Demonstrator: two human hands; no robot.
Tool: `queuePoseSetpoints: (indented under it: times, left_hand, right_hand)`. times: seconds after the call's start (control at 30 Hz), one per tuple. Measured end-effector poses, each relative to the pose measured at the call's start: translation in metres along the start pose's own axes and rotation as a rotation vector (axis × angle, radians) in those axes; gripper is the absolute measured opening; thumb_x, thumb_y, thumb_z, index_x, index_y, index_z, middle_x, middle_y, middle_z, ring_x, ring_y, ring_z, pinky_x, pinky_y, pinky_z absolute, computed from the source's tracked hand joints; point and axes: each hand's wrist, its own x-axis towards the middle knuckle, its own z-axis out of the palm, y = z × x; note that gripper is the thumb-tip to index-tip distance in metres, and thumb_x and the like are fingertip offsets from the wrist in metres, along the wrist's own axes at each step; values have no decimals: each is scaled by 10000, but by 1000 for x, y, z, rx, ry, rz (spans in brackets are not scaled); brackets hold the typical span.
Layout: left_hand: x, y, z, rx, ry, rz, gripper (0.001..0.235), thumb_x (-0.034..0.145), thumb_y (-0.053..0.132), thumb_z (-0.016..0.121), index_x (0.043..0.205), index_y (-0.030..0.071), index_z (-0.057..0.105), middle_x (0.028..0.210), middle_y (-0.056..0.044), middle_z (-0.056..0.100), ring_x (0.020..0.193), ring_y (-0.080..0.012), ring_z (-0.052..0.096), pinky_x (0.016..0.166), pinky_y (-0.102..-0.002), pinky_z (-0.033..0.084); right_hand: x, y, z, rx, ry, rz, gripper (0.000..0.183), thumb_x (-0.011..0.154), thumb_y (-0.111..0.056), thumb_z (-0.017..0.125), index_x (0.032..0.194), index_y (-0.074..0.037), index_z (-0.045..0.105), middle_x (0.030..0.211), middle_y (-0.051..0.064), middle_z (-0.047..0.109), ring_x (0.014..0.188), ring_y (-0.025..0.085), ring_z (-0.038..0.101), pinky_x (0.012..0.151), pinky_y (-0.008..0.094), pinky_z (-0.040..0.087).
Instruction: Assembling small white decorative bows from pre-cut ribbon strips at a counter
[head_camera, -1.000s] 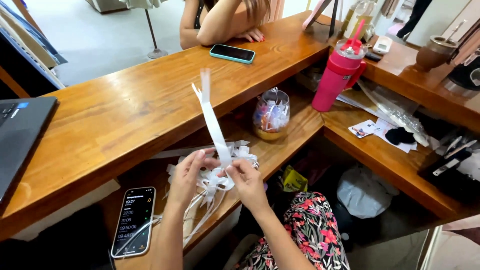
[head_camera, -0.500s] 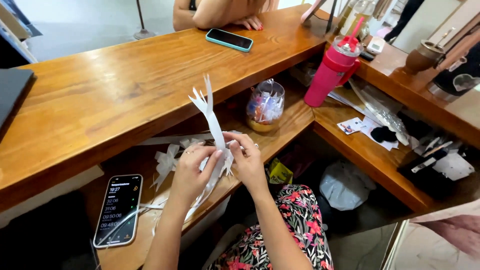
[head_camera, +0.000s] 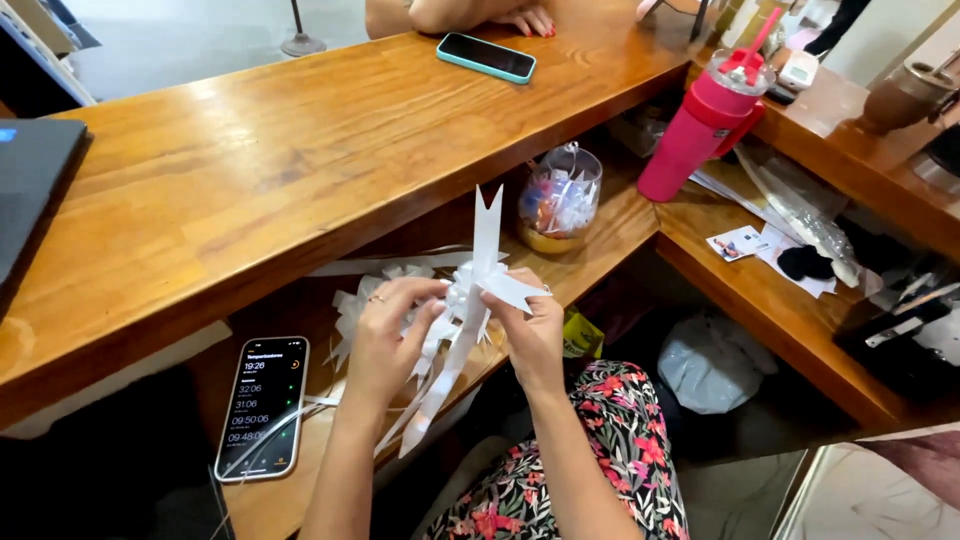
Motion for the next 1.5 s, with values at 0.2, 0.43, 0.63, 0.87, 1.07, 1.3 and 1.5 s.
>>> queuePoseSetpoints:
  times: [0.2, 0.43, 0.63, 0.87, 1.07, 1.3, 1.5]
  left_hand:
    - [27, 42, -14, -15, 219, 148, 116, 952, 133, 741, 1064, 123, 771, 948, -34, 661, 857, -235, 646, 903, -371, 523]
    - [37, 38, -5, 35, 161, 307, 154, 882, 162, 808, 1035, 165, 798, 920, 2, 638, 773, -186, 562, 820, -318, 530]
    - [39, 42, -4, 4, 146, 339, 96, 935, 95, 717, 938, 160, 788, 862, -28, 650, 760, -243, 596, 772, -338, 549]
    - [31, 36, 2, -5, 88, 284, 165, 899, 19, 699, 927, 151, 794, 842, -29, 695, 774, -238, 645, 768, -333, 566]
    - [25, 45, 6, 41, 126, 252, 140, 880, 25, 736, 922, 145, 796, 827, -27, 699, 733, -226, 641, 735, -325, 562]
    - [24, 52, 12, 27, 186, 138, 63, 882, 86, 791, 926, 130, 790, 807, -25, 704, 678, -203, 627, 680, -313, 545]
    - [20, 49, 14, -24, 193, 125, 123, 870, 23, 775, 939, 122, 799, 822, -30, 731, 709, -203, 673, 687, -301, 564]
  right_hand:
    - [-4, -3, 4, -43, -19, -62, 88, 829, -11, 810, 876, -29, 738, 856, 48, 642, 811, 100, 503, 765, 252, 430]
    - [-6, -14, 11, -59, -24, -118, 125, 814, 51, 775, 854, -66, 754, 836, 31, 655, 791, 85, 503, 752, 257, 437]
    - [-5, 1, 1, -170, -72, -215, 407, 677, 133, 551, 944, -74, 779, 885, 74, 681, 807, 144, 549, 780, 286, 462]
    - [-2, -14, -3, 39, -77, -171, 288, 994, -269, 634, 1185, -61, 689, 1221, 145, 730, 1044, 185, 677, 915, 366, 527]
    - [-12, -24, 4, 3, -121, -201, 526, 792, -53, 858, 1211, -74, 541, 1170, 158, 766, 1079, 230, 731, 1025, 427, 521]
    - [-17, -31, 9, -161, -67, -352, 320, 874, -85, 798, 1166, -79, 668, 1004, 94, 819, 1149, 209, 714, 1203, 417, 342]
    - [-15, -37, 6, -112, -167, -170, 520, 816, -1, 805, 1311, -108, 689, 1197, 88, 787, 1126, 204, 731, 1113, 432, 461]
